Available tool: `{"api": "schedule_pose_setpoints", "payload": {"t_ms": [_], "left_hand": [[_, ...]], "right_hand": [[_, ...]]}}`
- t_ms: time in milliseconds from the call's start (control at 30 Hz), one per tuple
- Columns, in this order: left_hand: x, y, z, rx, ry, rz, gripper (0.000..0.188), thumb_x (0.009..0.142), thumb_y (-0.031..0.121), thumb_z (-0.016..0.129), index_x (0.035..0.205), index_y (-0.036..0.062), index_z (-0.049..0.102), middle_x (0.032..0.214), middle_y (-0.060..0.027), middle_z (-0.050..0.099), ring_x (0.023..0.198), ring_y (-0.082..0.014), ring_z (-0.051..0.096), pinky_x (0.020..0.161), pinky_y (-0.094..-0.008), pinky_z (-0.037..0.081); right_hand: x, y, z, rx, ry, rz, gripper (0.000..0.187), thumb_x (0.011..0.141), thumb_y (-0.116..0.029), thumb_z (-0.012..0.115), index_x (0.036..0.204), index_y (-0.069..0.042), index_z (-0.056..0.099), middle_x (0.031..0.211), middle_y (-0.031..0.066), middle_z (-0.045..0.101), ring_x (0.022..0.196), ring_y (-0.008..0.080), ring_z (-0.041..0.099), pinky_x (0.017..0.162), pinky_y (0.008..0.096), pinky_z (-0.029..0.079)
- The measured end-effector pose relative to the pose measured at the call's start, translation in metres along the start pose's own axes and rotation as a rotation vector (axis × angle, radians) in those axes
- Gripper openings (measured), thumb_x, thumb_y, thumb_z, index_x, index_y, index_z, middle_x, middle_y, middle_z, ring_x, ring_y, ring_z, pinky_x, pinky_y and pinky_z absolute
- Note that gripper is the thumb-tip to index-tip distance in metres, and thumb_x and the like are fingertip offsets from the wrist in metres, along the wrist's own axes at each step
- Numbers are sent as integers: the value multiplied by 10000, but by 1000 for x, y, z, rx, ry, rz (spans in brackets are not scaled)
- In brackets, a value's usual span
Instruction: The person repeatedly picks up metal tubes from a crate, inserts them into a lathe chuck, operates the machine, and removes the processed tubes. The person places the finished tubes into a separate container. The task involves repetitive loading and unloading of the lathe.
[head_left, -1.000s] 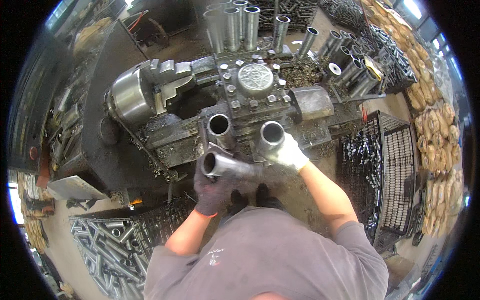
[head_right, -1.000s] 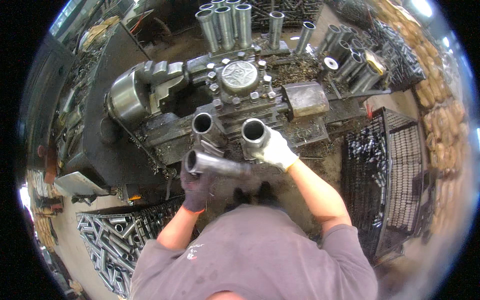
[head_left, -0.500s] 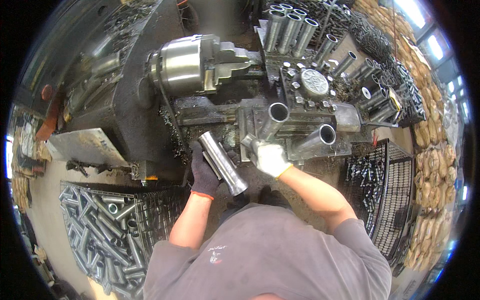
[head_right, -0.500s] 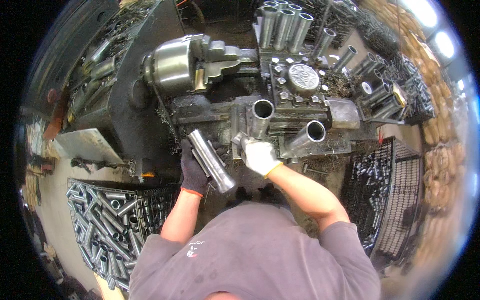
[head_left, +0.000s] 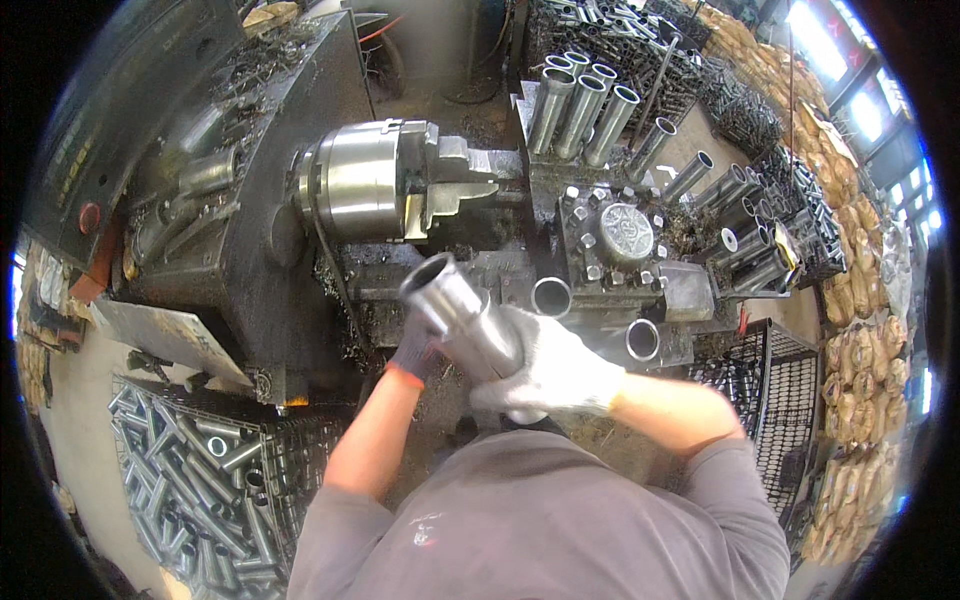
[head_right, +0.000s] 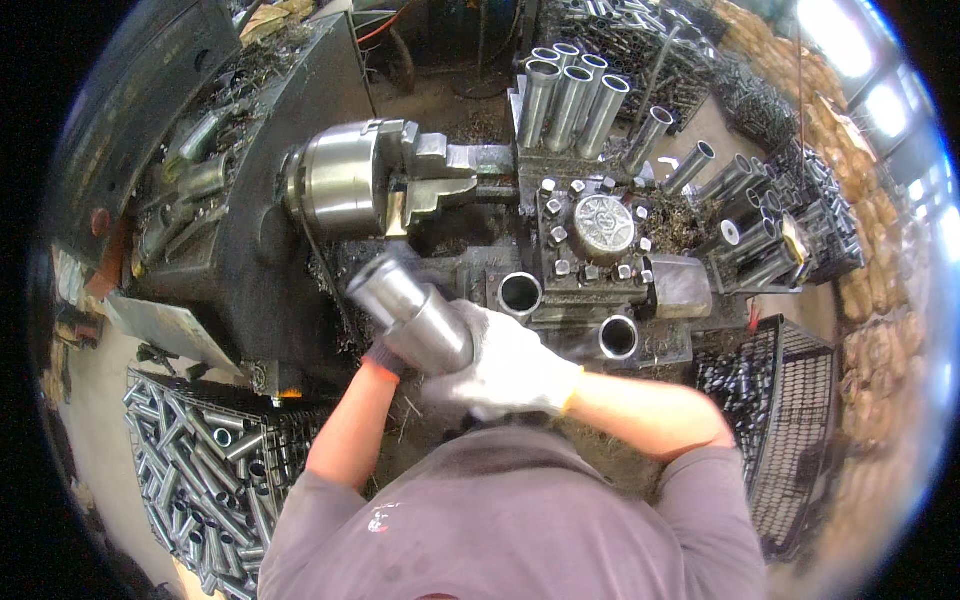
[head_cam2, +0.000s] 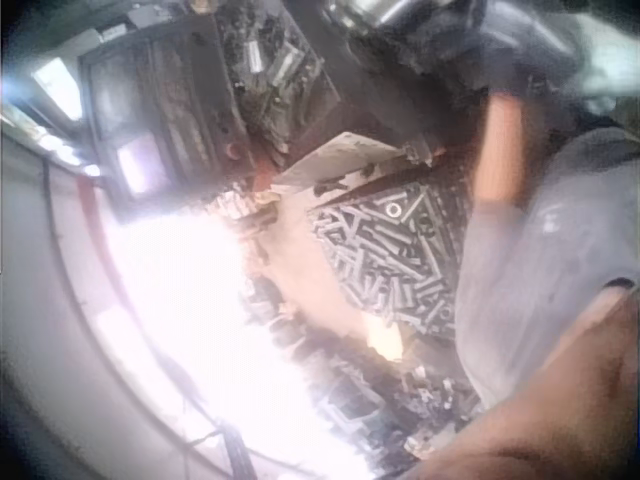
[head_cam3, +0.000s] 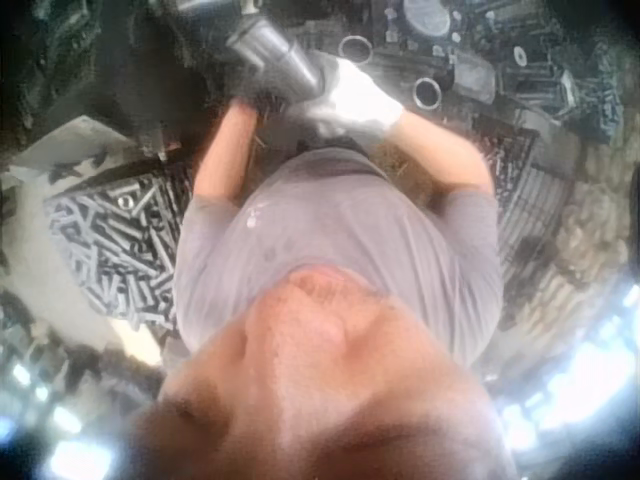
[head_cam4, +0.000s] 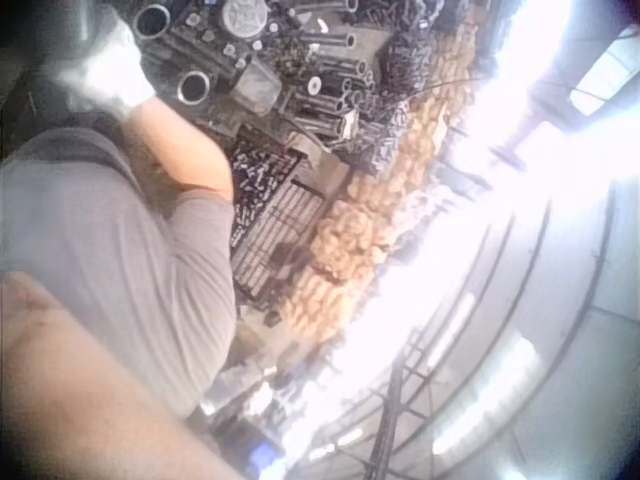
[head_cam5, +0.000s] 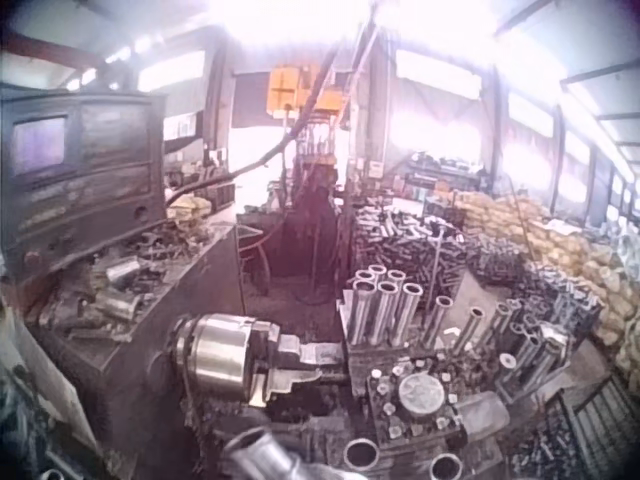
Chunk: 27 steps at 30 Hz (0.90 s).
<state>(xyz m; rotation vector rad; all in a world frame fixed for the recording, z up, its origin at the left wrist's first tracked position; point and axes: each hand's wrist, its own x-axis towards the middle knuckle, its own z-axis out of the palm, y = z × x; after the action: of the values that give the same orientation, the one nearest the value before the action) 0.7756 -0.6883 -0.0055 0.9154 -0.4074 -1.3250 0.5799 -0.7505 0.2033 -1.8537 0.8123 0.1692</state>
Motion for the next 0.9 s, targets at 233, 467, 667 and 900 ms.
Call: {"api": "schedule_pose_setpoints", "payload": {"t_ms": [233, 467, 667, 900], "left_hand": [[46, 5, 30, 665, 295, 608, 377, 1054, 212, 673, 1378, 22, 640, 1340, -142, 686, 1220, -268, 651, 1092, -386, 499], [-96, -35, -79, 248, 595, 143, 326, 1041, 235, 655, 1306, 51, 693, 1246, -145, 724, 1154, -308, 690, 961, -423, 570], [-187, -62, -191, -435, 782, 351, 407, 990, 551, 643, 1081, 159, 699, 917, -62, 699, 817, -269, 667, 713, -436, 550], [-208, 8, -185, -412, 1045, 310, 503, 1031, 650, 536, 750, 237, 479, 624, 50, 520, 603, -135, 532, 587, -309, 459]], "right_hand": [[60, -24, -160, -1081, 549, -650, 693, 790, -151, 772, 1447, -68, 568, 1071, 169, 751, 932, 376, 755, 817, 473, 622], [205, 46, -221, -1248, 111, -191, 548, 716, -299, 858, 1176, -34, 721, 1072, 184, 782, 993, 355, 774, 854, 463, 619], [254, 62, -198, -957, -114, -86, 733, 665, -422, 857, 1223, 18, 676, 1123, 253, 768, 1018, 397, 748, 863, 471, 593], [263, 58, -210, -940, -290, -56, 629, 761, -578, 866, 1028, -13, 797, 1008, 170, 808, 906, 282, 773, 857, 411, 615]]}}
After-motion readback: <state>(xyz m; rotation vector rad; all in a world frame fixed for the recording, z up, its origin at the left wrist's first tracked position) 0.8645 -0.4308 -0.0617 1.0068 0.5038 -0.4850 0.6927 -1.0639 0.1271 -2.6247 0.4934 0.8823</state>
